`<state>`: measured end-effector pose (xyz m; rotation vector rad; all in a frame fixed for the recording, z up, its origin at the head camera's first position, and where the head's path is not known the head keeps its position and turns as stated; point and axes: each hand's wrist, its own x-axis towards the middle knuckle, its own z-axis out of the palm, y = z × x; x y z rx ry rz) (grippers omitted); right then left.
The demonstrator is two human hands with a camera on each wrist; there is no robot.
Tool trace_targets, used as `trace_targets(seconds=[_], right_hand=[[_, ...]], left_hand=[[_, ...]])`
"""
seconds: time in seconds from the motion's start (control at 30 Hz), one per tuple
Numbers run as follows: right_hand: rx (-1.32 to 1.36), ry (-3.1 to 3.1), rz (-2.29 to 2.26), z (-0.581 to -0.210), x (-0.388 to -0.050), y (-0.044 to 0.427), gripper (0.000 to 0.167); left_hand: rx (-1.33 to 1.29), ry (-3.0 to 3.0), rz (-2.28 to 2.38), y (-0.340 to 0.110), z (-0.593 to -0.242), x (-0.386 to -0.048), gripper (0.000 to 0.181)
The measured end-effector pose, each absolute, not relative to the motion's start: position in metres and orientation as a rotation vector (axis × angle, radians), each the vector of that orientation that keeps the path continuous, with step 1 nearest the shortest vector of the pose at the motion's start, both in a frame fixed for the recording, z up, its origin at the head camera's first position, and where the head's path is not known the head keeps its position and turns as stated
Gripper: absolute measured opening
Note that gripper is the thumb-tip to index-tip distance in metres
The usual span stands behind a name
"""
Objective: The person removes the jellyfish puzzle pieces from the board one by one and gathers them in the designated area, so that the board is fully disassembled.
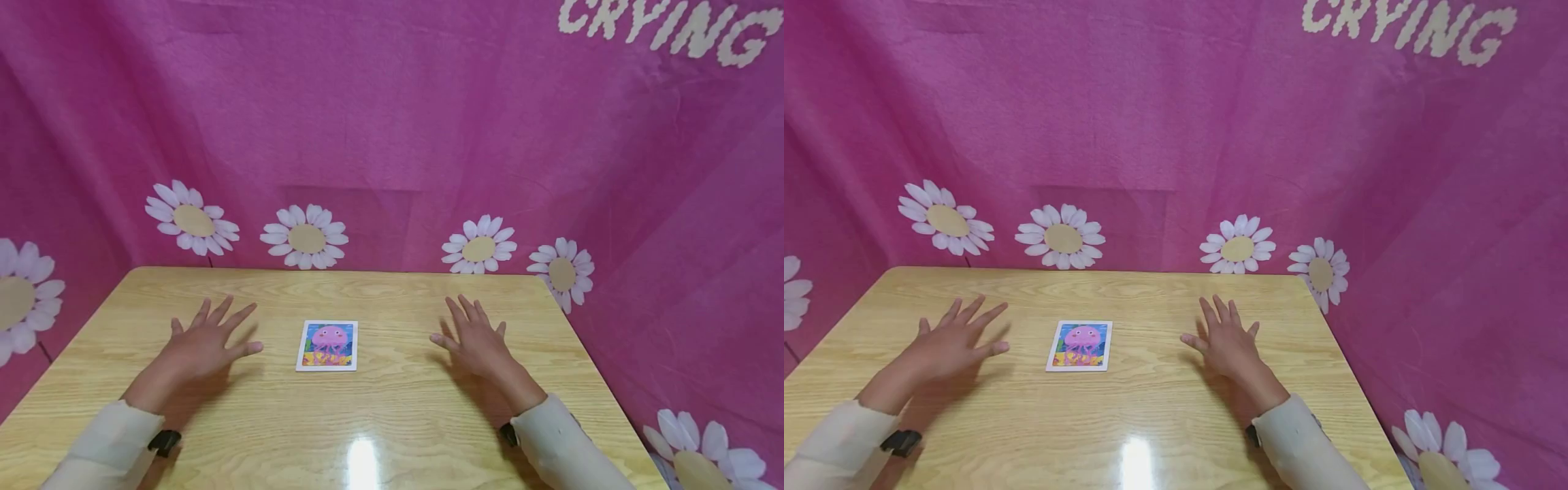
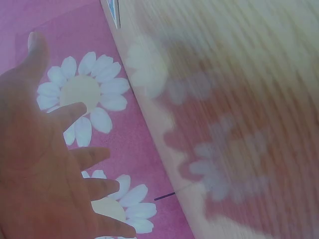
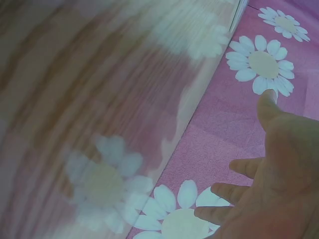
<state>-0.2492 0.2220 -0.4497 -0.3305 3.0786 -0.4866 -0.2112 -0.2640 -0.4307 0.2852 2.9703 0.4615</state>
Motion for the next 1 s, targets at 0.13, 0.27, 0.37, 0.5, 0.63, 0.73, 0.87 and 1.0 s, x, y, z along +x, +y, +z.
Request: trace_targets(seconds=[0.13, 0.27, 0.37, 0.5, 0.63, 0.73, 0.87, 1.0], right_hand=[[-0.334, 3.077, -0.491, -0.449, -0.249, 0.221, 0.088], [-0.346, 3.083, -0.490, -0.448, -0.250, 0.219, 0.087], [-0.353, 3.081, -0.501, -0.447, -0.250, 0.217, 0.086], [-0.364, 3.068, -0.502, -0.448, -0.251, 0.214, 0.085], [-0.373, 3.056, -0.500, -0.448, -0.253, 0.208, 0.086], [-0.379, 3.044, -0.505, -0.447, -0.253, 0.203, 0.087], [-0.388, 3.031, -0.512, -0.446, -0.254, 0.196, 0.088], [-0.415, 3.027, -0.514, -0.445, -0.256, 0.189, 0.088]], left_hand=[[0.288, 2.973, 0.459, -0.264, -0.433, -0.211, 0.091], [0.300, 2.978, 0.458, -0.263, -0.434, -0.210, 0.090], [0.320, 2.976, 0.456, -0.262, -0.435, -0.210, 0.089], [0.349, 2.975, 0.465, -0.259, -0.436, -0.208, 0.087], [0.369, 2.960, 0.492, -0.254, -0.437, -0.205, 0.085], [0.392, 2.955, 0.485, -0.250, -0.438, -0.204, 0.083], [0.426, 2.958, 0.467, -0.245, -0.439, -0.202, 0.083], [0.433, 2.946, 0.456, -0.241, -0.441, -0.201, 0.082]])
